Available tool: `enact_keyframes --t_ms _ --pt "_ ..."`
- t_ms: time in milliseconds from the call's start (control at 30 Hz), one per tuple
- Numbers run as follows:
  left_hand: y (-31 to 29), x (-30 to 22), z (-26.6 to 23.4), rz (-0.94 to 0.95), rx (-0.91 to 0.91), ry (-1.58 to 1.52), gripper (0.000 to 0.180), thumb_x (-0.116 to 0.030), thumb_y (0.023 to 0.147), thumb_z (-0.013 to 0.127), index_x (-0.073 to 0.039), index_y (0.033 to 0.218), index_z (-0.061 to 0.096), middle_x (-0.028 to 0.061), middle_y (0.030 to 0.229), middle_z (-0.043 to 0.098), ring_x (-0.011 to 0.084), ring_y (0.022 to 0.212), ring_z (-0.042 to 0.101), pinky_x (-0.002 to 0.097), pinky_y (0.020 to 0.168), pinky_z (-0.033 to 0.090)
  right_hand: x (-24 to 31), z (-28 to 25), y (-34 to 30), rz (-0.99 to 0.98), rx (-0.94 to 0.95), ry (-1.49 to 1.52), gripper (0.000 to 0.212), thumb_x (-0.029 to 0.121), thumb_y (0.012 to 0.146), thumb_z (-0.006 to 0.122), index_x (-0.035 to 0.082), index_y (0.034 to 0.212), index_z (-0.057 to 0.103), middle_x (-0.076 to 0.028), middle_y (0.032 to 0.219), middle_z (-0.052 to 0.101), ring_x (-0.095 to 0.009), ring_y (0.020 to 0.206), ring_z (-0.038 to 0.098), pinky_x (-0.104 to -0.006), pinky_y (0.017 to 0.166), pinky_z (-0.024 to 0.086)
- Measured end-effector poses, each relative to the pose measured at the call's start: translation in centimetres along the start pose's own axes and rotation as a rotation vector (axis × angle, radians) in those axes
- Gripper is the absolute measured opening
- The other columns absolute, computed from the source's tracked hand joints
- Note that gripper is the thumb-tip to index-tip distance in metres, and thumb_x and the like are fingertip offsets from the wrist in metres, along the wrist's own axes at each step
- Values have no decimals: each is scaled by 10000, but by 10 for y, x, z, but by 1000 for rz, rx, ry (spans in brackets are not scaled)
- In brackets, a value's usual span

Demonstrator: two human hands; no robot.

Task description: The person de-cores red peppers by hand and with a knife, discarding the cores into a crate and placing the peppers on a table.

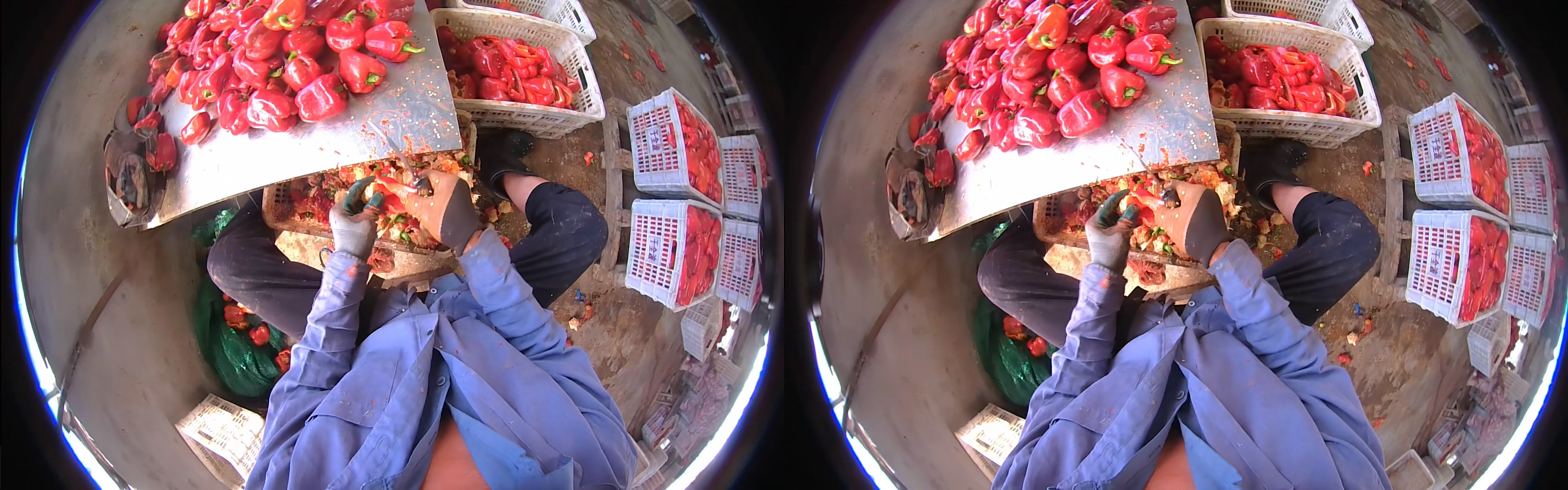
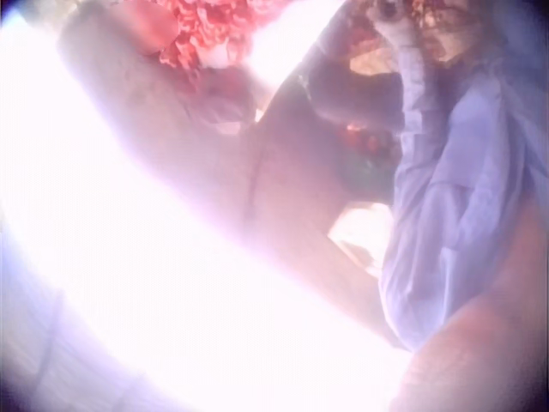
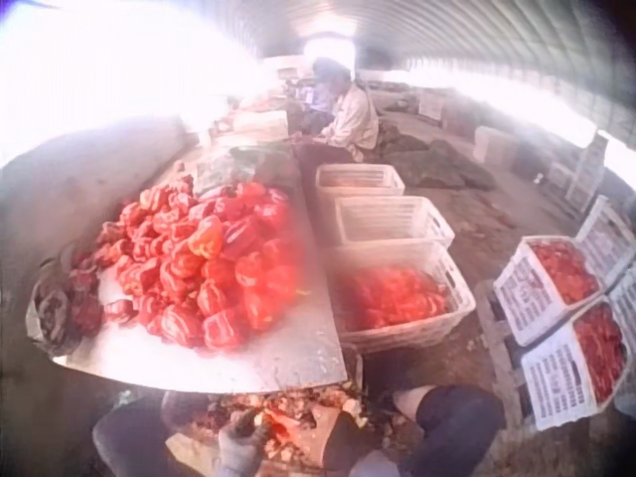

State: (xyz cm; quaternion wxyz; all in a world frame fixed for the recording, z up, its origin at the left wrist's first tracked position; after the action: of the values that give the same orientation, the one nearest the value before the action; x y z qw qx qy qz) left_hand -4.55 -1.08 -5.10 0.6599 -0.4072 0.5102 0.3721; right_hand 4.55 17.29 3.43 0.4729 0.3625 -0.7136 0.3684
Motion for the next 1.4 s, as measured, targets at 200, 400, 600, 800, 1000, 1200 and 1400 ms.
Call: enact_keyframes --t_ms 200,400,600,800,1000,1200,1400 --pt "-12 14 6 -73 -132 20 307 25 942 760 15 1249 737 69 1022 759 113 835 689 259 792 594 -11 15 -24 1 -127 -87 231 181 849 774 -31 888 694 -230 734 671 -392 671 679 -461 620 513" --pt "5 34 -11 -102 -521 -340 161 38 967 725 -14 1117 751 130 960 780 197 773 754 353 563 627 -14 15 -44 24 -193 -9 208 149 853 780 -30 912 693 -184 725 681 -305 647 673 -440 622 512" --pt "6 67 -59 -110 -265 45 635 66 904 698 2 1508 514 210 1283 674 274 1039 703 380 847 601 -3 -13 -36 58 -229 44 202 136 907 792 -39 953 702 -110 695 647 -152 640 582 -376 618 495" --pt "-4 28 -33 70 -329 403 631 4 865 732 46 1471 560 225 1356 657 302 1283 629 395 1105 489 21 -55 12 -393 -592 60 178 43 873 780 25 1028 694 -124 785 681 -197 694 656 -358 657 526" --pt "38 -88 0 495 -341 1058 611 -55 855 770 -94 1444 614 223 1362 652 416 1205 665 461 1022 556 -18 -70 70 -211 -446 -409 209 151 852 755 55 1037 744 -209 824 713 -363 760 729 -420 698 554" --pt "139 -129 8 677 -57 1623 872 -304 796 863 -223 1575 479 154 1555 527 400 1383 536 524 1101 494 -14 -147 91 -69 -452 -86 286 256 895 831 7 902 689 -31 654 582 -170 571 588 -372 537 446" --pt "177 -145 36 437 188 1978 828 -368 793 898 -299 1532 531 124 1448 568 356 1246 615 489 996 537 17 -237 132 -128 -622 64 287 274 965 796 24 1025 667 0 699 596 -90 473 516 -276 420 385"
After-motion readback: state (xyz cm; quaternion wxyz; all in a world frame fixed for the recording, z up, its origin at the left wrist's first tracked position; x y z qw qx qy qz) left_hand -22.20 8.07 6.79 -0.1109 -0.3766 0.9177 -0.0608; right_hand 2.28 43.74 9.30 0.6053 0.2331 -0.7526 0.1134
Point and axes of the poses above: each hand's wrist, its own y-axis towards the middle knuckle, its own z-axis out of the palm, x = y × z, the point moved 4 cm from there along y, towards the middle knuckle
